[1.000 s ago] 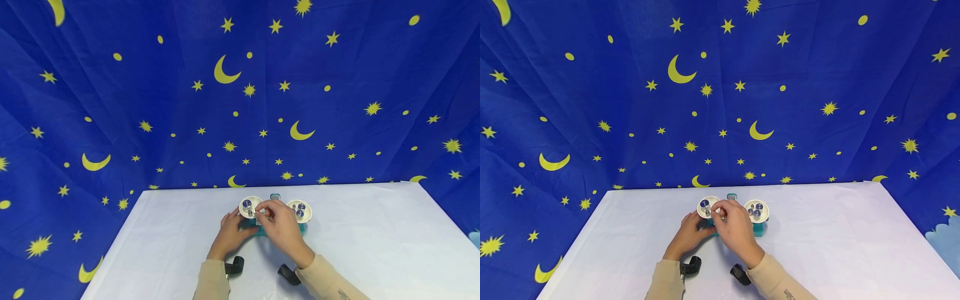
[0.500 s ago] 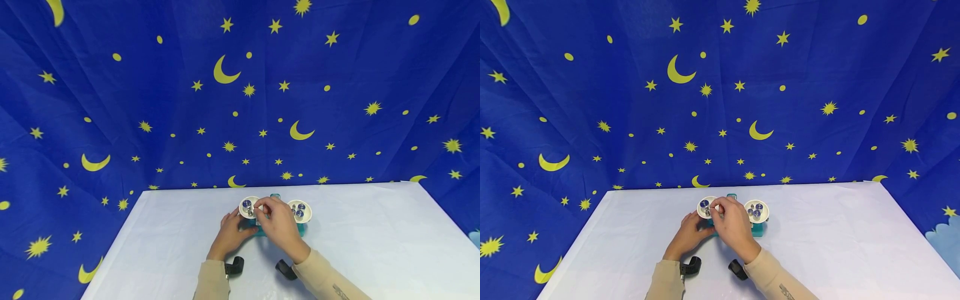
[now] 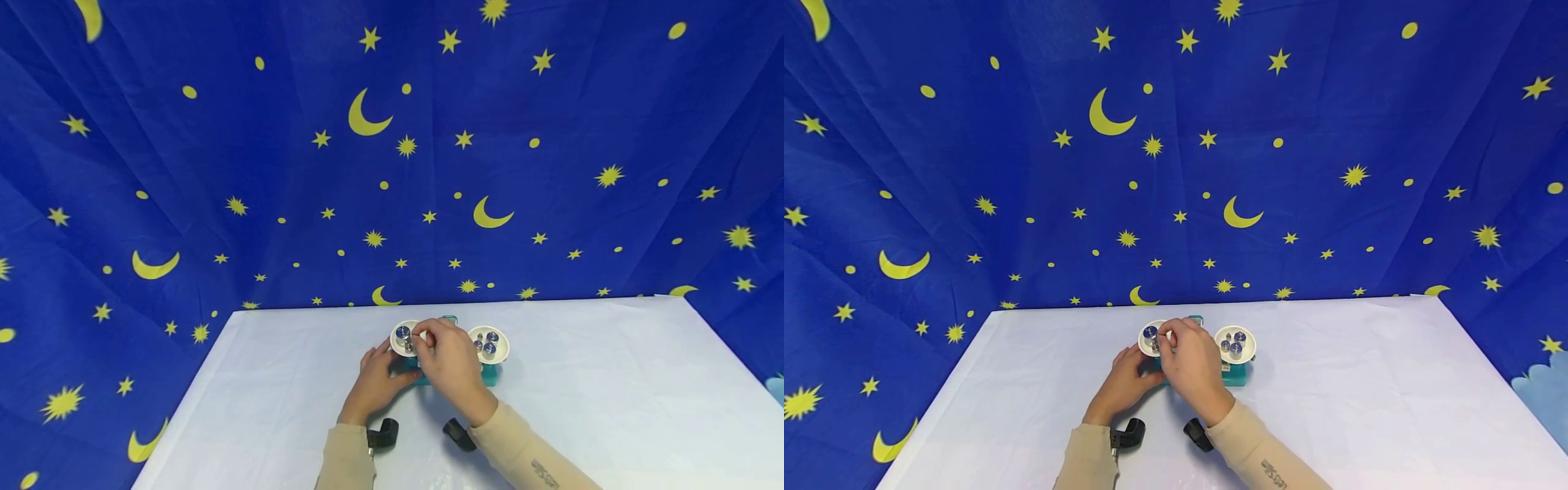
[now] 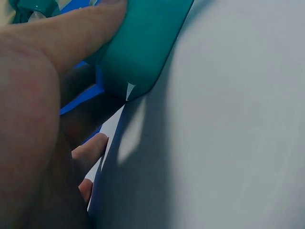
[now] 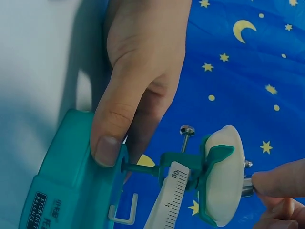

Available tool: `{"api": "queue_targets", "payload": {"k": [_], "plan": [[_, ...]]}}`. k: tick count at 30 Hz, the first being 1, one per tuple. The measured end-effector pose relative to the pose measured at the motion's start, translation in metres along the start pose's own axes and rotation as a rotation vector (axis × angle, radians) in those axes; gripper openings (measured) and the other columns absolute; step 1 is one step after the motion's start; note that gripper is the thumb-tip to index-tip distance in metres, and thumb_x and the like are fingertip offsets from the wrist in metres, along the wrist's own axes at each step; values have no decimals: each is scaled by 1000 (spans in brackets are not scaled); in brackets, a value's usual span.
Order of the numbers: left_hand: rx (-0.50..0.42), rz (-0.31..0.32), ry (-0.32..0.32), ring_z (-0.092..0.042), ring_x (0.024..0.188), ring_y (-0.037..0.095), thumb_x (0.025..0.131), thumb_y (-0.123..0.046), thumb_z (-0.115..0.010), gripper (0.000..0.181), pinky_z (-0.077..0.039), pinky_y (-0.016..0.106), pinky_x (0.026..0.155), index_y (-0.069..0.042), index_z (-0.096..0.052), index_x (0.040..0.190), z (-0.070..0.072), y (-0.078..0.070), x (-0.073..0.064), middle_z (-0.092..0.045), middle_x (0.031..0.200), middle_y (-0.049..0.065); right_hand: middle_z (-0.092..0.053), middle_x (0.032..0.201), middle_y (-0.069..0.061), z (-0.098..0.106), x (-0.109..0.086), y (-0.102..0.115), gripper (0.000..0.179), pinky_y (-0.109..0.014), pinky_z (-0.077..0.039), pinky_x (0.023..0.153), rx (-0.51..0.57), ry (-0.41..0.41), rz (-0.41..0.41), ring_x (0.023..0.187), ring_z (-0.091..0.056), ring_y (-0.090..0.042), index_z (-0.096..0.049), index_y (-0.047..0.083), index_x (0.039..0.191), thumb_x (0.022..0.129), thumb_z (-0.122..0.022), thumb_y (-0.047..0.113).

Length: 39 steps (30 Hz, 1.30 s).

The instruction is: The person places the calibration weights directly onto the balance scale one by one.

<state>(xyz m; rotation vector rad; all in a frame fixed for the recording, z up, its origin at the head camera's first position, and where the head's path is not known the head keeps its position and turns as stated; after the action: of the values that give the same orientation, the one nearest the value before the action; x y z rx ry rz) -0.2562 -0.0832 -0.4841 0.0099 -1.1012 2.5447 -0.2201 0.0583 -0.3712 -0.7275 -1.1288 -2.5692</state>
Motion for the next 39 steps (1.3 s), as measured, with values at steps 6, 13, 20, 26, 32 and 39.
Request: {"api": "queue_targets", "payload": {"k": [6, 13, 20, 26, 32, 39], "plan": [[2, -1, -3, -36, 145, 31, 88, -45, -75, 61, -16, 60, 119, -13, -61, 139, 0, 0, 0, -54, 147, 10, -43, 64, 9, -3, 0, 0, 6, -23, -32, 48, -28, -31, 0, 56, -39, -7, -76, 12, 84, 81, -78, 7], [3, 14, -1, -35, 146, 31, 88, -46, -74, 63, -15, 60, 120, -13, -61, 139, 0, 2, 0, -53, 148, 10, -45, 64, 9, -5, 0, 0, 5, -23, -32, 46, -78, -64, -3, 54, -39, -6, -76, 13, 85, 82, -77, 9], [-5, 9, -2, -35, 146, 29, 88, -46, -75, 61, -15, 59, 120, -12, -62, 137, 0, 2, 0, -55, 146, 9, -49, 61, 8, -6, 0, 2, 4, -22, -32, 45, -123, -106, 25, 53, -41, -6, -78, 9, 85, 82, -77, 7], [-10, 0, -6, -35, 146, 30, 87, -44, -75, 62, -16, 60, 120, -11, -62, 138, 0, 1, 1, -55, 146, 10, -50, 60, 7, -6, -1, 3, 5, -21, -30, 42, -168, -141, 57, 50, -41, -6, -78, 7, 86, 81, -78, 6], [-8, 2, -9, -35, 146, 30, 87, -43, -76, 62, -16, 60, 120, -11, -61, 138, 1, -1, 0, -55, 146, 10, -51, 60, 6, -7, -2, 4, 5, -21, -30, 40, -206, -157, 74, 48, -41, -6, -78, 7, 86, 81, -79, 7], [6, -9, -16, -37, 145, 33, 86, -40, -77, 62, -17, 61, 119, -8, -62, 137, 0, -1, 0, -57, 144, 13, -56, 61, 4, -9, -3, 4, 5, -21, -31, 38, -230, -174, 98, 46, -43, -5, -78, 6, 85, 80, -80, 7]]}}
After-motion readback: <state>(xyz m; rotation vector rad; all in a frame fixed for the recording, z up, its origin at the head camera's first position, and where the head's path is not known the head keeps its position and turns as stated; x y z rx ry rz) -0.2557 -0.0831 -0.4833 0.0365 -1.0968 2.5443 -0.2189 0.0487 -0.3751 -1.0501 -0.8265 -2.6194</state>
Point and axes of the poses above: each hand's wrist, its own x-axis towards the middle knuckle, its own z-axis out of the back of the hand, y = z × x, the point moved 7 cm from there along x, towards the middle knuckle
